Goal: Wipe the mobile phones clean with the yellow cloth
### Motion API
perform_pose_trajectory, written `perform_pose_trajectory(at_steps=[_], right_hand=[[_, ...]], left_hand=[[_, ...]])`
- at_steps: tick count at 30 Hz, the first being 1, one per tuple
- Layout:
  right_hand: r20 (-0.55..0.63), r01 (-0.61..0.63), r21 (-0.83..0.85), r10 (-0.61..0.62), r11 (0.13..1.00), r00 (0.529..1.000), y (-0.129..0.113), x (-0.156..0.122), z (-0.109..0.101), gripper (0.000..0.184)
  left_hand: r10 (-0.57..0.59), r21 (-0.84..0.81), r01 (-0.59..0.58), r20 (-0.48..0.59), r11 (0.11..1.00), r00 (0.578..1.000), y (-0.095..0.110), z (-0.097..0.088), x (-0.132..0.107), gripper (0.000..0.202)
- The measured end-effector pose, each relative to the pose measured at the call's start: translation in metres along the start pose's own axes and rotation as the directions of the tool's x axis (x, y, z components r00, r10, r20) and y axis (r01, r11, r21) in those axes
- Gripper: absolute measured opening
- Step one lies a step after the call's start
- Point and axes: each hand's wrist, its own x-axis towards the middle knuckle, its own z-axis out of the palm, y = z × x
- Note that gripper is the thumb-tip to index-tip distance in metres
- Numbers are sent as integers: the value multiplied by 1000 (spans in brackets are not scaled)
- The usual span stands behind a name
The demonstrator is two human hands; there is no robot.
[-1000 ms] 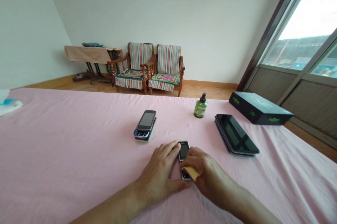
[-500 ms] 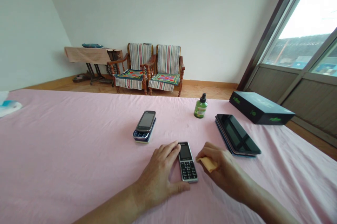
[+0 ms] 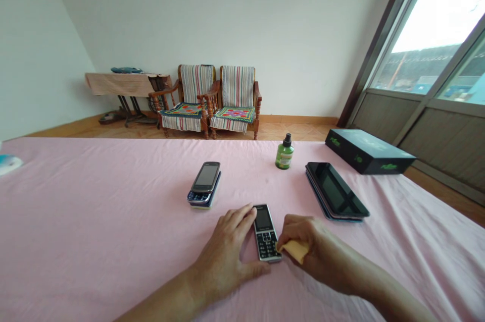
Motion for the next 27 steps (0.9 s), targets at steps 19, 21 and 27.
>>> perform_pose_trajectory(at_steps=[19,21,27], right_hand=[[-196,128,-22,-130,991,972,6,6,-1,21],[-295,110,-48,-119,993,948,13,10,2,18],[-377,106,-67,-124,992,918,23,17,12,21]], left_hand=[[60,-3,-60,-54,998,997,-5,3,0,93],[62,-1,-62,-49,998,997,-7,2,0,94],[106,0,-106,-26,994,994,-11,-4,3,96]])
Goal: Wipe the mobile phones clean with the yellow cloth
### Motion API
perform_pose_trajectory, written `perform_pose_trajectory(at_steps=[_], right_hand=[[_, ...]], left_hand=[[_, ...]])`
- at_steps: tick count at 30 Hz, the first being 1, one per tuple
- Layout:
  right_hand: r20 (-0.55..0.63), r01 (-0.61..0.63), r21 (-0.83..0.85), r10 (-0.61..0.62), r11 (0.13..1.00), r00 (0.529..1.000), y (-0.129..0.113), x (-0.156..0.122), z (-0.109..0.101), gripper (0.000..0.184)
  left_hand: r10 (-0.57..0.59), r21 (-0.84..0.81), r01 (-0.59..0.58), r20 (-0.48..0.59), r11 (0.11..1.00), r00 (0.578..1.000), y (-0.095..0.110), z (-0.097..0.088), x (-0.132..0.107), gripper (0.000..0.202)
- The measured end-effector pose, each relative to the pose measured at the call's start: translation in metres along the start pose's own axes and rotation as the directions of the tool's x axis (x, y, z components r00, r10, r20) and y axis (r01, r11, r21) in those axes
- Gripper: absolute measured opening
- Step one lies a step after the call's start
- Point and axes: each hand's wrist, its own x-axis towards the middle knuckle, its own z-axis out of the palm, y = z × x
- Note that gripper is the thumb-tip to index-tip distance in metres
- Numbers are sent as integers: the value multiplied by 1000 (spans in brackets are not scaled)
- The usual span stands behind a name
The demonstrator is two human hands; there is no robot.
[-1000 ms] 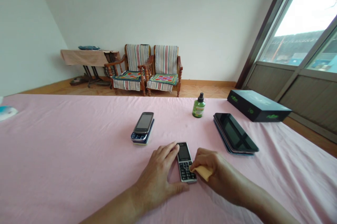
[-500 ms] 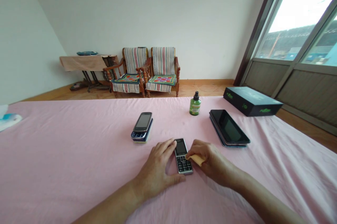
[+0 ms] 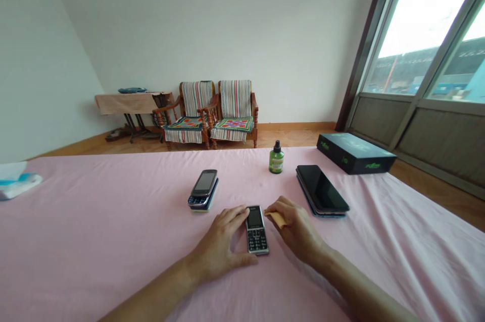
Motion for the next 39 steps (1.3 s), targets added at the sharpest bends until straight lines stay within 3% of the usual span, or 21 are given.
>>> perform_pose_trajectory(at_steps=[11,18,23,29,34,39], right_hand=[[106,77,38,-81,996,991,2,-5,12,27],[241,193,64,-203,979,949,-16,-7,-1,29],[129,224,-92,-211,970,969,-5,-5,-3,42],[69,218,-123,-211,968,975,3,-4,0,54],[45,147,-70,-144,987,989,0,-8,7,47],[-46,137,-47,-139,989,989,12,-8,13,33]], left_hand=[[-3,-9,3,-10,1000,1000,-1,0,-1,97],[1,-12,-1,-17,1000,1000,1,1,-1,98],[1,-2,-1,-19,1000,1000,4,0,-1,97],[15,4,-14,-23,1000,1000,2,0,-4,100],[113,24,-112,-67,993,991,-22,12,-4,99],[189,194,-167,-104,967,976,-47,25,1,71]])
